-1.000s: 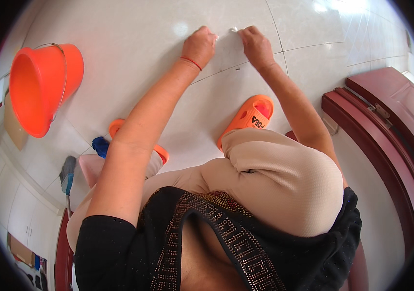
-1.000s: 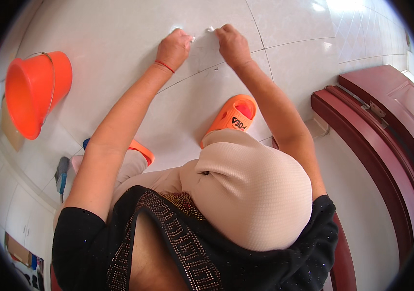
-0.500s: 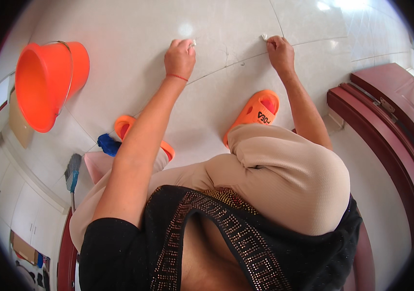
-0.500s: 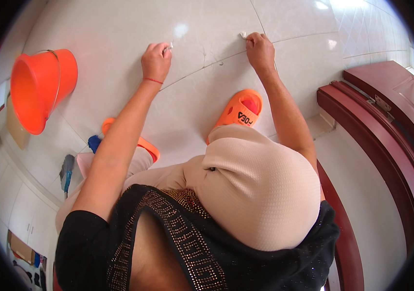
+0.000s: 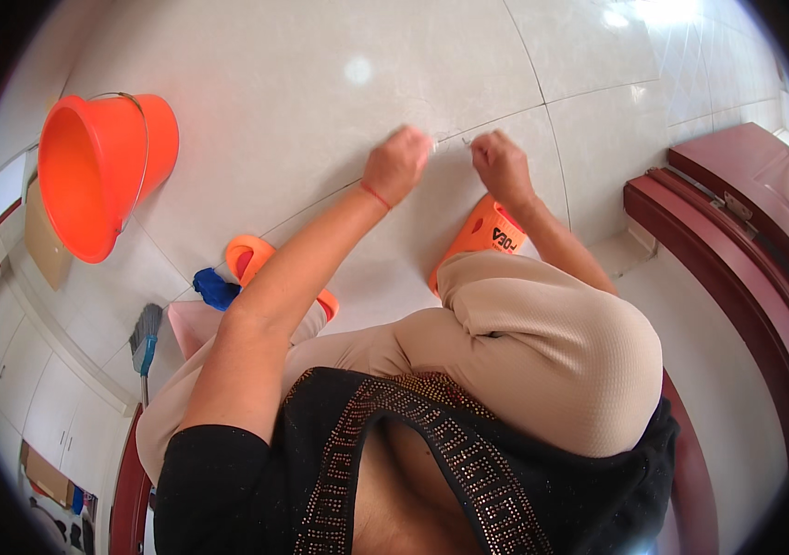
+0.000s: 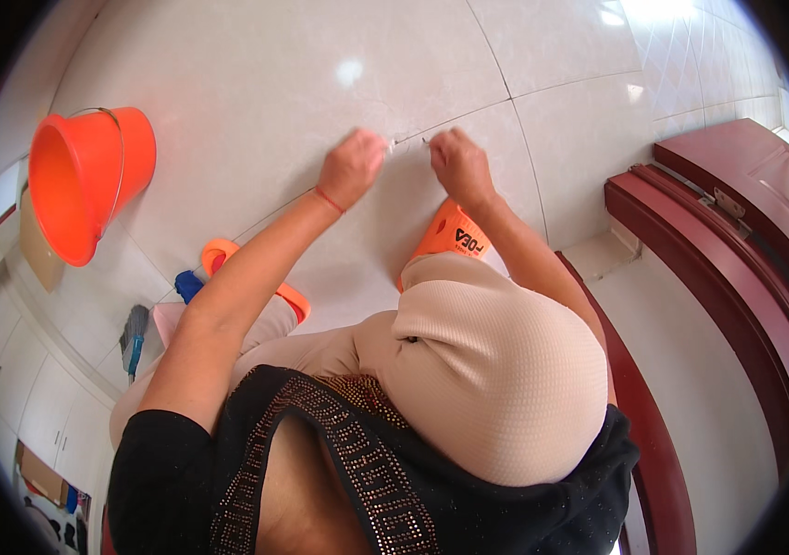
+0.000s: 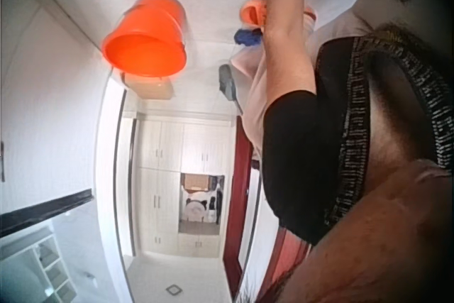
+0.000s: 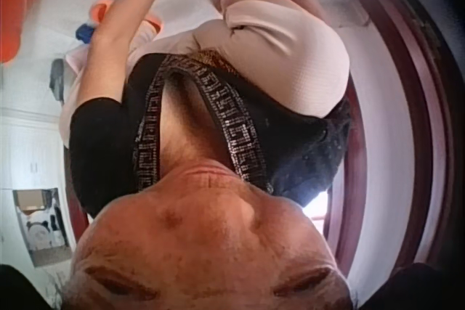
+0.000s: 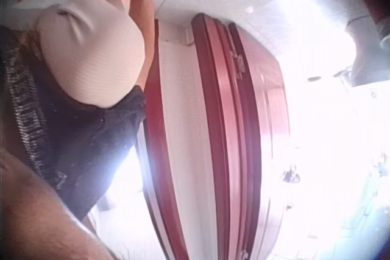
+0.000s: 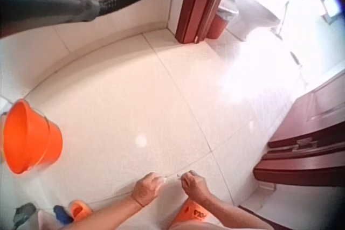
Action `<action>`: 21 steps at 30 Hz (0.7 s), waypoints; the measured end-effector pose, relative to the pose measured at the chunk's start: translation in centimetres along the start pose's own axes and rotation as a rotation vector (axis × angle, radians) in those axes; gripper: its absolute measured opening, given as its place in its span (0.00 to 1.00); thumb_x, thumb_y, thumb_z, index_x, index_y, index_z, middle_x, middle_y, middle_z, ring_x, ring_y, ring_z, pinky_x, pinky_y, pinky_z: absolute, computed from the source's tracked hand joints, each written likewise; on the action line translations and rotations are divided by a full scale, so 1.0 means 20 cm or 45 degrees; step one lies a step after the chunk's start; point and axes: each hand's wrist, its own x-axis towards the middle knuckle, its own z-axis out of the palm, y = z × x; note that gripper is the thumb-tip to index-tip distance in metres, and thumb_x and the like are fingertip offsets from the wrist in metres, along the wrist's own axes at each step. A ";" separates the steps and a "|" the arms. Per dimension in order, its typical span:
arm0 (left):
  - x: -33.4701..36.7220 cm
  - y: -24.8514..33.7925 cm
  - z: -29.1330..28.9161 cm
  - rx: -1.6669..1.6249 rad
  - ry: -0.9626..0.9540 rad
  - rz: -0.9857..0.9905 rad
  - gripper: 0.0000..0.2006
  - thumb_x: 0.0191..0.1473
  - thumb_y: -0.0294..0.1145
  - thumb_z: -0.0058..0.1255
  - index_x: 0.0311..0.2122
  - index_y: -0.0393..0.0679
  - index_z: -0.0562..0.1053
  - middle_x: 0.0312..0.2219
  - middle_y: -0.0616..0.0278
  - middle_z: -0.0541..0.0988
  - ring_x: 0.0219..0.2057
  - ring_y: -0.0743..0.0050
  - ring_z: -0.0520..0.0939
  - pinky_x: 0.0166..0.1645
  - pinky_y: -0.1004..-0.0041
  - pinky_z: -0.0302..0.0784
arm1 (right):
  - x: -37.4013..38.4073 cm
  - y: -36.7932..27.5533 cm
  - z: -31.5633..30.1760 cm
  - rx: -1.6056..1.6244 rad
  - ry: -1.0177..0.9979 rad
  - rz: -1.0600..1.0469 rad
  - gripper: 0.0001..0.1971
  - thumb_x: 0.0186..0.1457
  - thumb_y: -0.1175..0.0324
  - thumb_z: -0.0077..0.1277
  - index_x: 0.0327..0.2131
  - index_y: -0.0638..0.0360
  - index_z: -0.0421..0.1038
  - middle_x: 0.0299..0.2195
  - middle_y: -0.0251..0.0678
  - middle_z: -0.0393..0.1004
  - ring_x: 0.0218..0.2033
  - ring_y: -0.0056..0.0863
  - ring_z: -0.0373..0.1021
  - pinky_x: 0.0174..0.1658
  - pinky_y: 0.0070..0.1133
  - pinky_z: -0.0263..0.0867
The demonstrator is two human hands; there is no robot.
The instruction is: The person wipes the tiled floor by hand using a white cloth, frequently dipping it into an orange bucket and scrubbing specific spots.
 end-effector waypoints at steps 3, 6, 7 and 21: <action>-0.18 -0.01 0.06 0.049 -0.272 0.320 0.03 0.41 0.21 0.47 0.25 0.43 0.69 0.25 0.60 0.71 0.29 0.62 0.74 0.32 0.68 0.73 | -0.15 0.04 0.04 -0.174 -0.342 -0.146 0.04 0.47 0.75 0.46 0.29 0.55 0.65 0.30 0.37 0.66 0.28 0.40 0.68 0.29 0.32 0.65; -0.13 -0.01 0.09 0.102 -0.200 0.324 0.03 0.40 0.22 0.46 0.21 0.43 0.66 0.23 0.61 0.69 0.28 0.63 0.73 0.31 0.68 0.72 | -0.07 -0.01 0.08 -0.217 -0.399 -0.202 0.03 0.48 0.75 0.44 0.28 0.55 0.65 0.28 0.37 0.65 0.28 0.41 0.67 0.29 0.33 0.65; -0.06 0.00 0.11 0.116 -0.195 0.300 0.04 0.40 0.21 0.45 0.19 0.42 0.65 0.22 0.60 0.68 0.26 0.61 0.72 0.30 0.67 0.71 | -0.04 -0.02 0.09 -0.234 -0.407 -0.202 0.03 0.48 0.75 0.43 0.28 0.55 0.65 0.28 0.38 0.65 0.28 0.41 0.67 0.29 0.33 0.65; 0.37 -0.22 -0.17 0.014 0.339 -0.175 0.05 0.40 0.23 0.52 0.26 0.45 0.76 0.26 0.64 0.76 0.24 0.70 0.76 0.29 0.76 0.73 | 0.47 0.18 -0.17 0.308 0.195 0.360 0.04 0.47 0.72 0.51 0.29 0.59 0.72 0.23 0.34 0.73 0.24 0.22 0.68 0.30 0.18 0.65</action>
